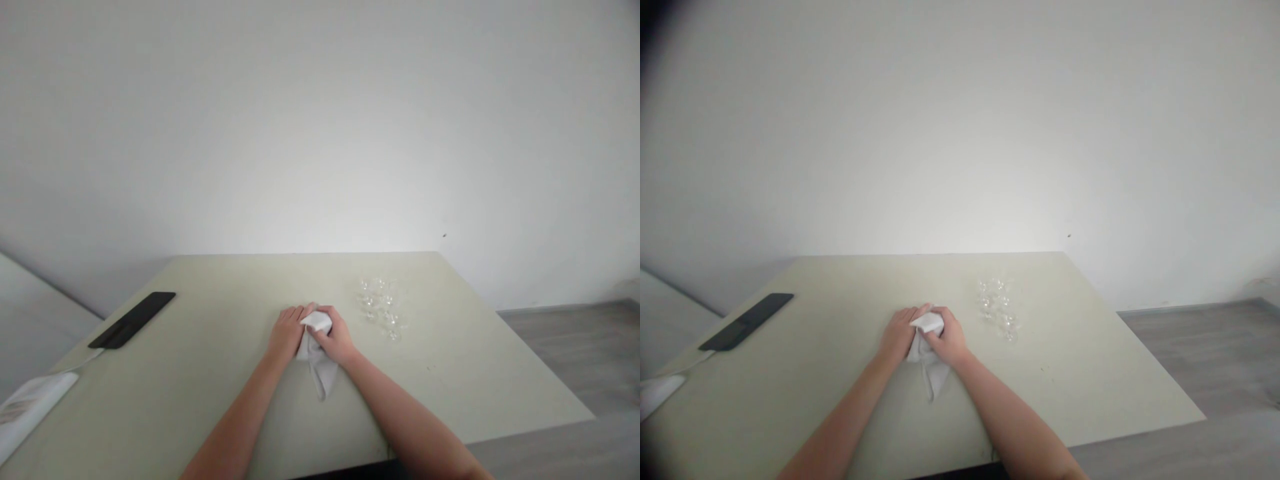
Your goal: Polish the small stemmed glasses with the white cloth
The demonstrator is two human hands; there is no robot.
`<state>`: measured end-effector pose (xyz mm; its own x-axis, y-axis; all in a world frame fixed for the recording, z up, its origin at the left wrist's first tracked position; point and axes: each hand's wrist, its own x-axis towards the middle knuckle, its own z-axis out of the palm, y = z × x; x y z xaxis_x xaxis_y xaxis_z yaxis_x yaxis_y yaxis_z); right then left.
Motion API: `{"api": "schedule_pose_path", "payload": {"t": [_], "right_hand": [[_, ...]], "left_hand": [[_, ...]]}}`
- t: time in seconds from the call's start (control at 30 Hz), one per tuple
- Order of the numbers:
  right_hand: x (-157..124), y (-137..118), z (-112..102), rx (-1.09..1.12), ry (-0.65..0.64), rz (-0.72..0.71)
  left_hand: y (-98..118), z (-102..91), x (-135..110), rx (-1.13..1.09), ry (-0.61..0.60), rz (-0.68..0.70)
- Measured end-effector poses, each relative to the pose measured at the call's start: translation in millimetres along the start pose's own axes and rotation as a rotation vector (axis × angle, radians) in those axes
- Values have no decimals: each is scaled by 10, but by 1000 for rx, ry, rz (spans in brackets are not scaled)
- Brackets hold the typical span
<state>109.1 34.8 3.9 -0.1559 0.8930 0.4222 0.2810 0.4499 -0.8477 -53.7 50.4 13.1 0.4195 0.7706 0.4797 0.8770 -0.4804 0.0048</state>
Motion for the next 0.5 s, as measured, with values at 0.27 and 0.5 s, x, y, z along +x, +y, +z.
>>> {"api": "schedule_pose_path", "payload": {"t": [0.27, 0.5], "right_hand": [[6, 14, -52, 5, -50, 42], [15, 28, 24, 221, 2, 133]], "left_hand": [[-104, -36, 7, -35, 28, 133], [-28, -59, 16, -37, 28, 123]]}}
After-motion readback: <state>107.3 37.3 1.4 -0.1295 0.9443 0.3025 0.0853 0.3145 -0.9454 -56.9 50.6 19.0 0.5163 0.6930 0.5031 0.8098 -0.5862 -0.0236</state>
